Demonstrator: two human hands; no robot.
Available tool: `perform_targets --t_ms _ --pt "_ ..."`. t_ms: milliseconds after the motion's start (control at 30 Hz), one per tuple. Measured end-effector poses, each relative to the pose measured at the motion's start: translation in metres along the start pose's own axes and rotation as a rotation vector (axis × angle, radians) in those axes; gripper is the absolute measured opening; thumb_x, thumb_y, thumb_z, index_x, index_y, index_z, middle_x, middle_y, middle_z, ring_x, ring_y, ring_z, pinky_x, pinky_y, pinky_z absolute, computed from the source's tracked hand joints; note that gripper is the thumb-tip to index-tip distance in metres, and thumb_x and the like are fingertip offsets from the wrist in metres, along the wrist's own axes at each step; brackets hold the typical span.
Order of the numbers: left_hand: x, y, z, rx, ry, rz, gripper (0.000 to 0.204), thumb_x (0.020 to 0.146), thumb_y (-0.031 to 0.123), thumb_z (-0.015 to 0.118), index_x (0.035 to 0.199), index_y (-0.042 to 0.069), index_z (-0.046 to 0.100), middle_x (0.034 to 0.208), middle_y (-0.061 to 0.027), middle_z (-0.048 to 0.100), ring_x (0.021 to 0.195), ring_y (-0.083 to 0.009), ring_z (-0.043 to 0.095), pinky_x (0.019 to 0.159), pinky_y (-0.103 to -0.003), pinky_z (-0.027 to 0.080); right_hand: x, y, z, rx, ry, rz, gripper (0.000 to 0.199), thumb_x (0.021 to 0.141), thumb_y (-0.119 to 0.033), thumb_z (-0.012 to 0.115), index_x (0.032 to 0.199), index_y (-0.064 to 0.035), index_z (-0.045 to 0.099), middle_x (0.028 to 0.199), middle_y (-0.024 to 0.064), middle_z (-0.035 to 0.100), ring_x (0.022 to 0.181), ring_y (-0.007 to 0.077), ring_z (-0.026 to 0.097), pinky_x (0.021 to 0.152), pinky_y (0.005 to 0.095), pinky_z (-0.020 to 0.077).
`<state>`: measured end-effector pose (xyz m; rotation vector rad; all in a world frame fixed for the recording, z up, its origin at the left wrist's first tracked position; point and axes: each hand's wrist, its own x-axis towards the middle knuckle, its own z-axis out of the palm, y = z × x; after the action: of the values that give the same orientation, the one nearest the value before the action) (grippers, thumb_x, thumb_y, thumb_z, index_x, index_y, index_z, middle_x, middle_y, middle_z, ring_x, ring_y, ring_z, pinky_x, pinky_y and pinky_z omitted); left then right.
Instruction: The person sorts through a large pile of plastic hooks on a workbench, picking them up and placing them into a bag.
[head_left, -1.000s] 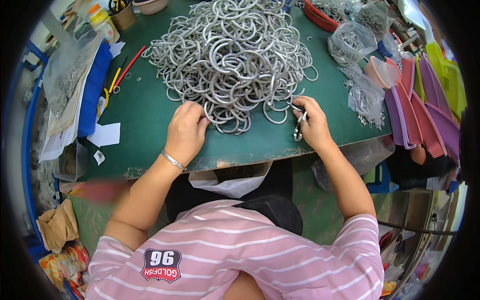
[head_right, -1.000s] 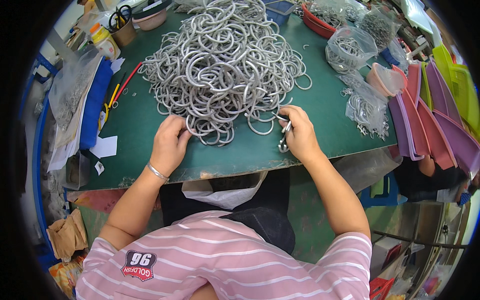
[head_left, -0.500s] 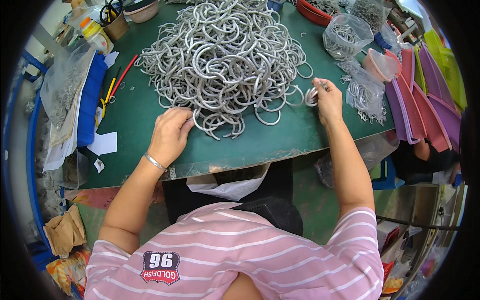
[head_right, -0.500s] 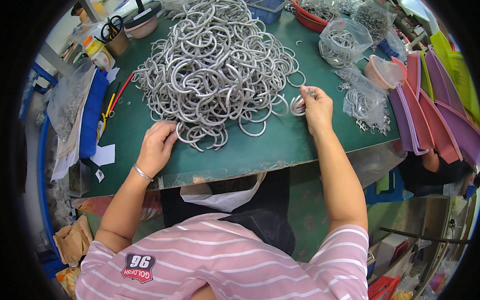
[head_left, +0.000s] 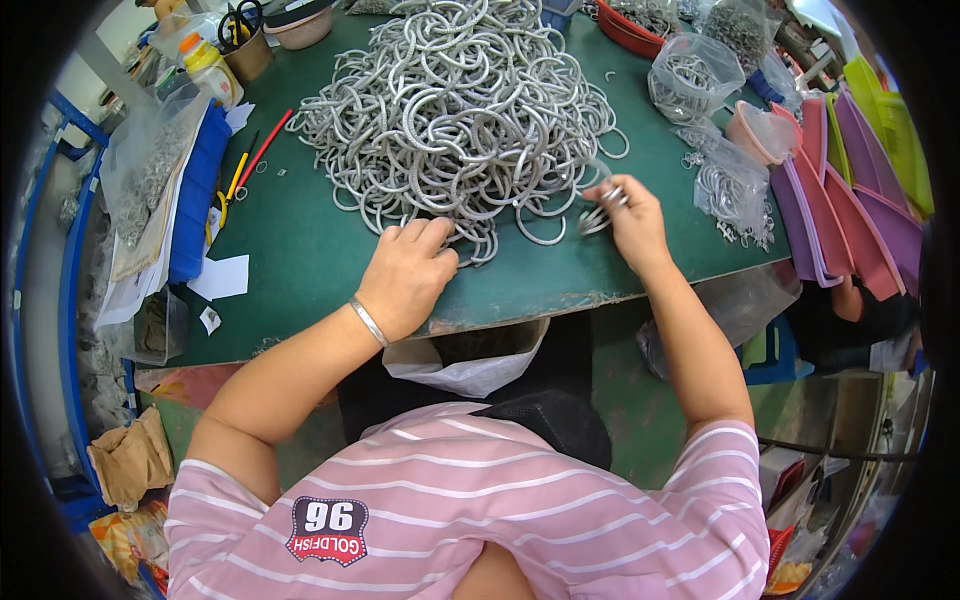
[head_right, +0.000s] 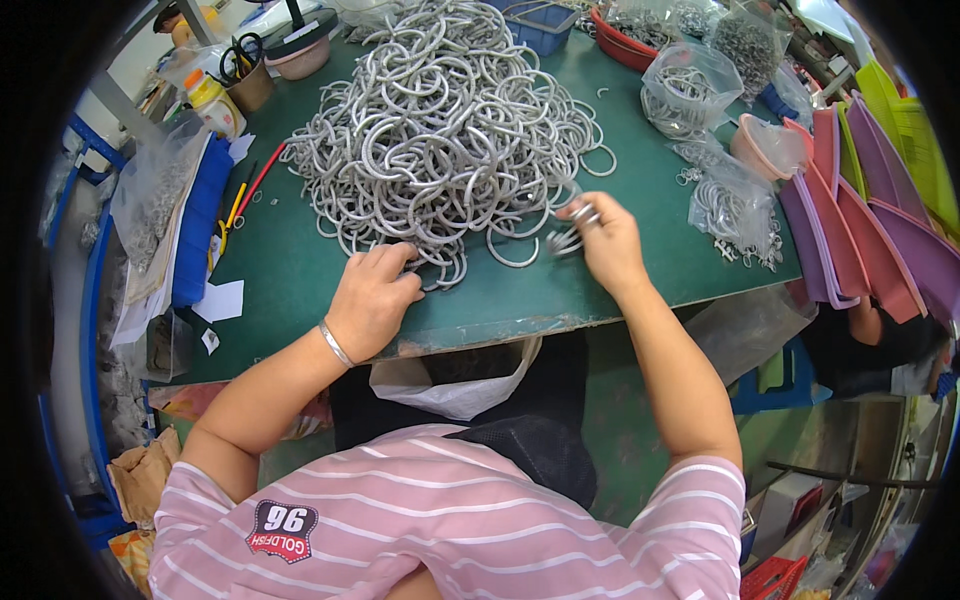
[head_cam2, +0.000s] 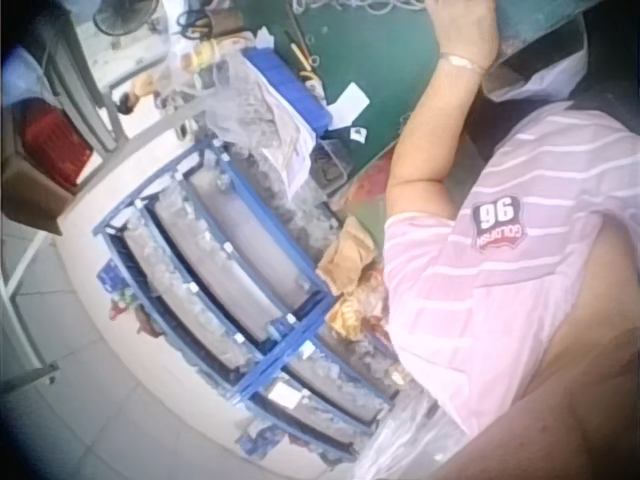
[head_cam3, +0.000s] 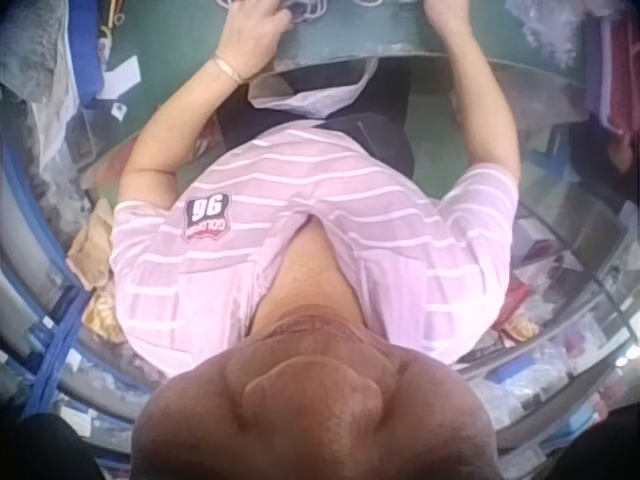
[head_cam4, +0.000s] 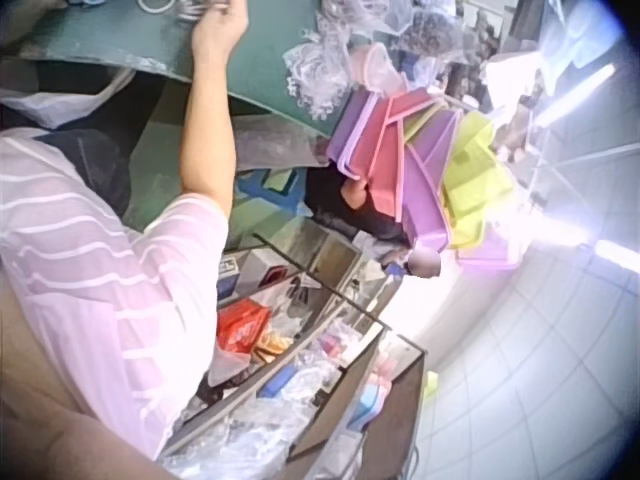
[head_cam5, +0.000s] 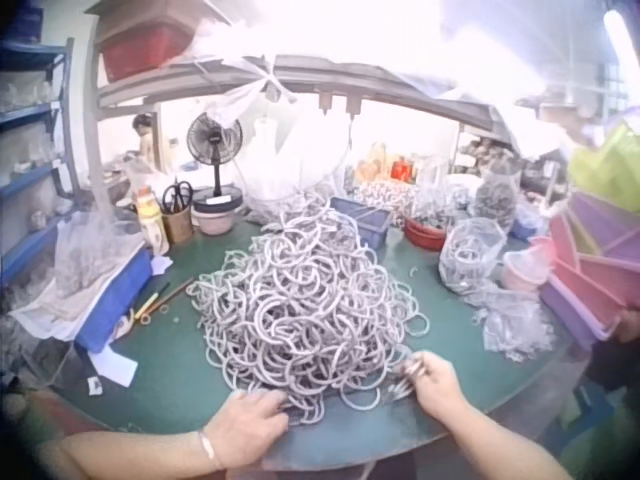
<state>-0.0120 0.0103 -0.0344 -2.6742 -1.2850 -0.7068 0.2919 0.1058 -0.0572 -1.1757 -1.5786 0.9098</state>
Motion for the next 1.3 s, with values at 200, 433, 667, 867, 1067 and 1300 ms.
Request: perform_targets --t_ms 200,433,667,867,1067,1300 --pt "0.006 -0.012 -0.014 -0.177 0.124 0.046 0.023 0.069 0.005 0.072 0.084 0.005 0.054 0.101 -0.0082 0.059 0.088 -0.0273 0.057 0.076 -0.038 0.041 0.031 0.007 0.000 0.161 0.297 0.280 0.012 0.095 -0.009 0.053 0.095 -0.0015 0.063 0.073 0.0009 0.058 0.064 0.0079 0.052 0.056 0.0229 0.0425" --pt "-0.004 -0.002 -0.018 -0.184 0.009 0.117 0.023 0.068 0.006 0.075 0.083 0.006 0.058 0.104 -0.0086 0.060 0.093 -0.0292 0.057 0.077 -0.040 0.041 0.006 -0.034 -0.040 0.184 0.221 0.238 0.015 0.085 -0.015 0.071 0.083 -0.0071 0.058 0.066 -0.0031 0.054 0.052 0.0047 0.046 0.046 0.0226 0.0407" --pt "0.016 0.023 -0.003 -0.203 0.156 0.122 0.018 0.069 0.006 0.070 0.084 0.005 0.060 0.100 -0.0084 0.062 0.090 -0.0270 0.058 0.073 -0.037 0.044 -0.005 -0.002 0.005 -0.299 -0.001 -0.165 0.026 0.075 -0.003 0.073 0.077 -0.0024 0.047 0.073 0.0056 0.046 0.065 0.0147 0.044 0.059 0.0284 0.0400" --pt "0.055 0.047 0.059 -0.018 0.097 0.128 0.039 0.078 0.006 0.054 0.117 0.000 0.055 0.111 -0.0110 0.060 0.102 -0.0261 0.057 0.086 -0.040 0.045 -0.013 -0.017 0.002 -0.810 0.024 -0.231 0.025 0.073 -0.015 0.076 0.082 -0.0016 0.057 0.097 0.0122 0.060 0.093 0.0336 0.055 0.078 0.0388 0.0442" --pt "0.050 0.055 0.039 -0.170 -0.138 0.158 0.037 0.076 0.007 0.056 0.113 0.001 0.058 0.089 -0.0099 0.054 0.085 -0.0269 0.053 0.076 -0.039 0.043 -0.040 -0.022 -0.016 -0.570 -0.007 -0.003 0.022 0.072 -0.006 0.075 0.080 0.0008 0.055 0.091 0.0117 0.054 0.081 0.0278 0.054 0.070 0.0337 0.0442" --pt "0.038 0.032 0.010 -0.675 0.199 -0.302 0.031 0.086 -0.001 0.059 0.117 0.002 0.060 0.081 -0.0103 0.054 0.073 -0.0238 0.053 0.068 -0.031 0.045 -0.086 -0.054 0.005 -0.212 -0.207 -0.072 0.021 0.071 0.013 0.060 0.087 0.0010 0.053 0.087 0.0115 0.054 0.081 0.0268 0.055 0.074 0.0331 0.0459"
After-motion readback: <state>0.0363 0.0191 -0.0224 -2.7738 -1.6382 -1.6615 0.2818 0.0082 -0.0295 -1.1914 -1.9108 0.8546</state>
